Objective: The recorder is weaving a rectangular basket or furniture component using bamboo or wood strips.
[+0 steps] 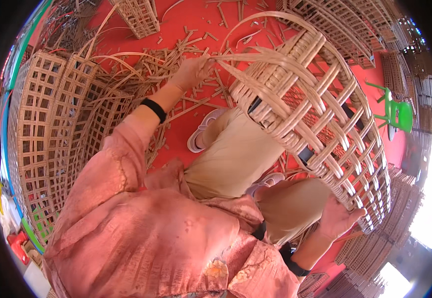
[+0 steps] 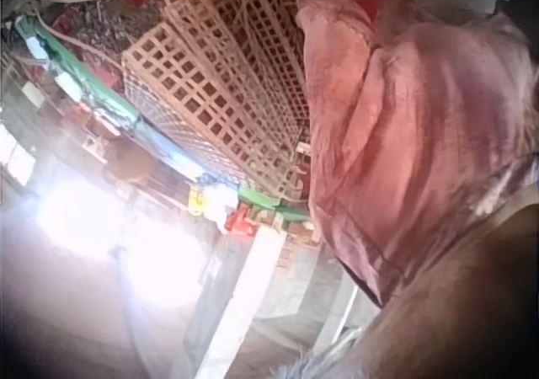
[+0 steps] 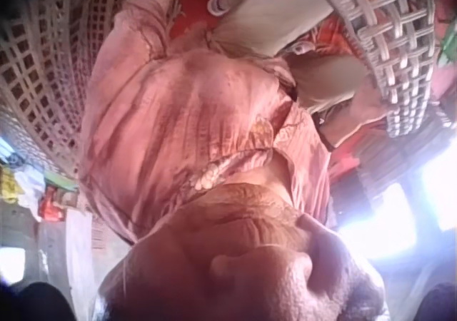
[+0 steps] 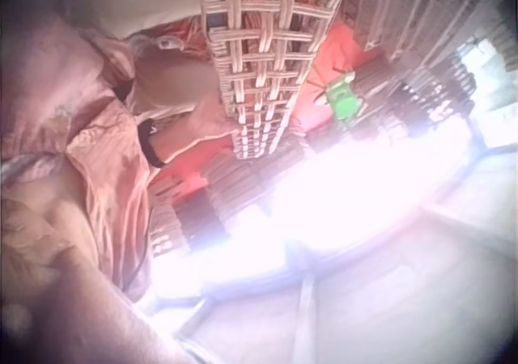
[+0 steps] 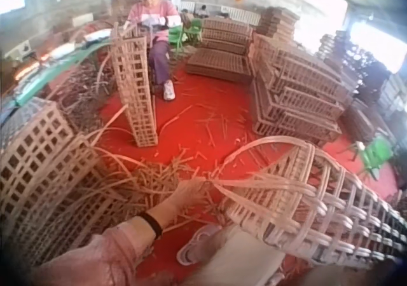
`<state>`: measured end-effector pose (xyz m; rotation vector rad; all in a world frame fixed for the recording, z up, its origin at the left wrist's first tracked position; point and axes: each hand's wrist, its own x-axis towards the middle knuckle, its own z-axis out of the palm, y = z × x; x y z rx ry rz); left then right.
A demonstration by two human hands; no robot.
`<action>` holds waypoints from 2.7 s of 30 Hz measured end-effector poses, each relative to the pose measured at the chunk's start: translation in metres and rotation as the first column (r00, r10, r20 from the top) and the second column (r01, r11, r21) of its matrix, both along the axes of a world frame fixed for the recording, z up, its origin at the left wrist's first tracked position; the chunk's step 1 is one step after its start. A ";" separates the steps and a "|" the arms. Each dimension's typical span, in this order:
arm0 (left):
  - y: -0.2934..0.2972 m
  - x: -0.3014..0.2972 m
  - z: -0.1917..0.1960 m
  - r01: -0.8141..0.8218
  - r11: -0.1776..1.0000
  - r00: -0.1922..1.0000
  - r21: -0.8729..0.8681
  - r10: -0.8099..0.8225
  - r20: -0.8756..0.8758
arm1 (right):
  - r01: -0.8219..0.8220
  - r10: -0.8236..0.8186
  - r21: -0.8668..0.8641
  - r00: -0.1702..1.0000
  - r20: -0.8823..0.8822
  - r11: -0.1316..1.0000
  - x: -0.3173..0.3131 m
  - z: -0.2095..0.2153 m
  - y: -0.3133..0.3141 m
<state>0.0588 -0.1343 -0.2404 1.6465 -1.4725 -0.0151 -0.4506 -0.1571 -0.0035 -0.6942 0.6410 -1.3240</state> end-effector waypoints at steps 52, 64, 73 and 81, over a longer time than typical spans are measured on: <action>0.121 -0.063 0.161 -0.197 0.973 0.951 -0.125 0.158 -0.264 | -0.226 0.234 -0.073 0.964 0.124 0.971 0.025 0.004 0.001; 0.074 -0.112 0.265 0.224 0.969 0.973 -0.100 -0.217 0.075 | -0.438 0.506 0.253 0.742 -0.439 0.863 0.014 0.031 0.018; 0.068 -0.113 0.265 0.228 0.968 0.972 -0.107 -0.233 -0.039 | -0.615 -0.787 -0.729 0.271 -0.554 0.301 0.186 0.077 0.040; 0.069 -0.105 0.271 0.239 0.968 0.966 -0.077 -0.229 0.119 | -0.626 -0.819 -0.747 0.297 -0.491 0.221 0.209 0.059 0.024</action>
